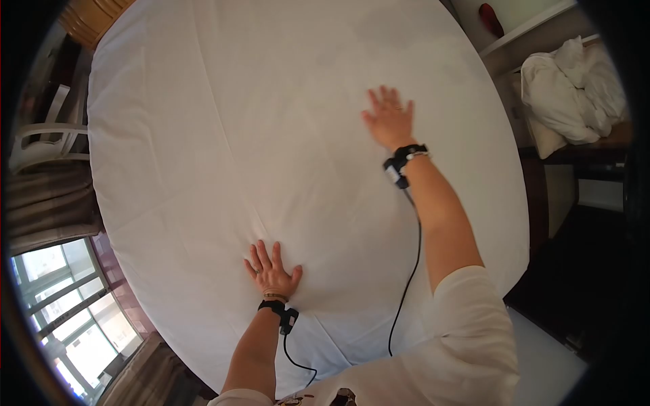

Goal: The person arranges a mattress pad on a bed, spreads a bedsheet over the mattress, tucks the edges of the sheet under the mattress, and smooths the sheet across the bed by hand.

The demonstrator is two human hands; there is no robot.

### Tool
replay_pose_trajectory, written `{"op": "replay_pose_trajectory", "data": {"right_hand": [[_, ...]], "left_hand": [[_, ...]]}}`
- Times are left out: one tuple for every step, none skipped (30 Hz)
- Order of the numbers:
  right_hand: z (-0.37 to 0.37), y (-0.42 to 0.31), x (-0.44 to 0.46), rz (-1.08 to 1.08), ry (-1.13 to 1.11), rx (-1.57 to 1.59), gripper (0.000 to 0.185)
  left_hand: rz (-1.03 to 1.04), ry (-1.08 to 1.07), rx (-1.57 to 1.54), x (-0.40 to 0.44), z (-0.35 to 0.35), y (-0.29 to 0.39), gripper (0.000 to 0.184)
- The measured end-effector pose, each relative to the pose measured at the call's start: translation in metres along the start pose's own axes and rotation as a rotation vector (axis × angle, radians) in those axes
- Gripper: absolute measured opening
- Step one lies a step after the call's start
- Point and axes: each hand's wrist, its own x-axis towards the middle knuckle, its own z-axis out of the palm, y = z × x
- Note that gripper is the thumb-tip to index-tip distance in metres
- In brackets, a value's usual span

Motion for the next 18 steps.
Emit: {"op": "replay_pose_trajectory", "data": {"right_hand": [[-0.001, 0.027, 0.006, 0.105, -0.071, -0.037, 0.056], [-0.003, 0.051, 0.007, 0.181, -0.123, -0.075, 0.057], [-0.005, 0.071, 0.006, 0.256, -0.175, -0.114, 0.057], [-0.004, 0.089, 0.003, 0.319, -0.189, -0.132, 0.058], [-0.004, 0.102, -0.002, 0.382, -0.206, -0.151, 0.058], [-0.005, 0.109, -0.007, 0.379, -0.209, -0.151, 0.058], [-0.007, 0.116, -0.011, 0.43, -0.231, -0.139, 0.059], [-0.007, 0.12, -0.013, 0.482, -0.252, -0.128, 0.059], [-0.008, 0.12, -0.013, 0.482, -0.254, -0.131, 0.059], [-0.008, 0.118, -0.012, 0.487, -0.226, -0.129, 0.058], [-0.007, 0.116, -0.011, 0.493, -0.201, -0.126, 0.057], [-0.008, 0.11, -0.009, 0.491, -0.205, -0.128, 0.057], [-0.011, 0.099, -0.005, 0.413, -0.148, -0.108, 0.057], [-0.012, 0.088, -0.001, 0.336, -0.092, -0.087, 0.057], [-0.014, 0.071, -0.002, 0.207, -0.023, -0.027, 0.057], [-0.016, 0.052, -0.005, 0.081, 0.048, 0.034, 0.057], [-0.026, 0.03, -0.009, -0.007, 0.044, 0.075, 0.059], [-0.033, 0.011, -0.011, -0.097, 0.041, 0.117, 0.061]], "left_hand": [[0.011, 0.014, -0.002, 0.0, 0.001, -0.001, 0.077], [0.022, 0.027, -0.003, 0.001, 0.002, -0.001, 0.077], [0.02, 0.025, -0.003, 0.001, 0.0, -0.001, 0.077], [0.02, 0.007, 0.001, 0.002, -0.002, 0.0, 0.078], [0.02, -0.012, 0.006, 0.002, -0.002, 0.001, 0.079], [0.017, -0.015, 0.006, 0.002, -0.001, 0.0, 0.079], [0.033, 0.011, 0.012, 0.001, 0.0, -0.001, 0.08], [0.051, 0.037, 0.018, 0.001, 0.002, -0.001, 0.08], [0.051, 0.034, 0.015, 0.001, 0.001, -0.001, 0.08], [0.032, 0.009, 0.018, 0.001, -0.001, 0.001, 0.08], [0.013, -0.017, 0.023, 0.002, -0.002, 0.002, 0.08], [0.01, -0.021, 0.023, 0.001, -0.001, 0.001, 0.08], [0.025, 0.02, 0.015, 0.001, 0.002, -0.001, 0.078], [0.042, 0.063, 0.009, 0.002, 0.004, -0.002, 0.077], [0.041, 0.056, 0.012, 0.002, 0.003, -0.002, 0.077], [0.033, 0.045, 0.011, 0.002, 0.003, -0.002, 0.077], [0.027, 0.034, 0.01, 0.002, 0.003, -0.002, 0.077], [0.028, 0.03, 0.012, 0.002, 0.004, -0.002, 0.077]]}}
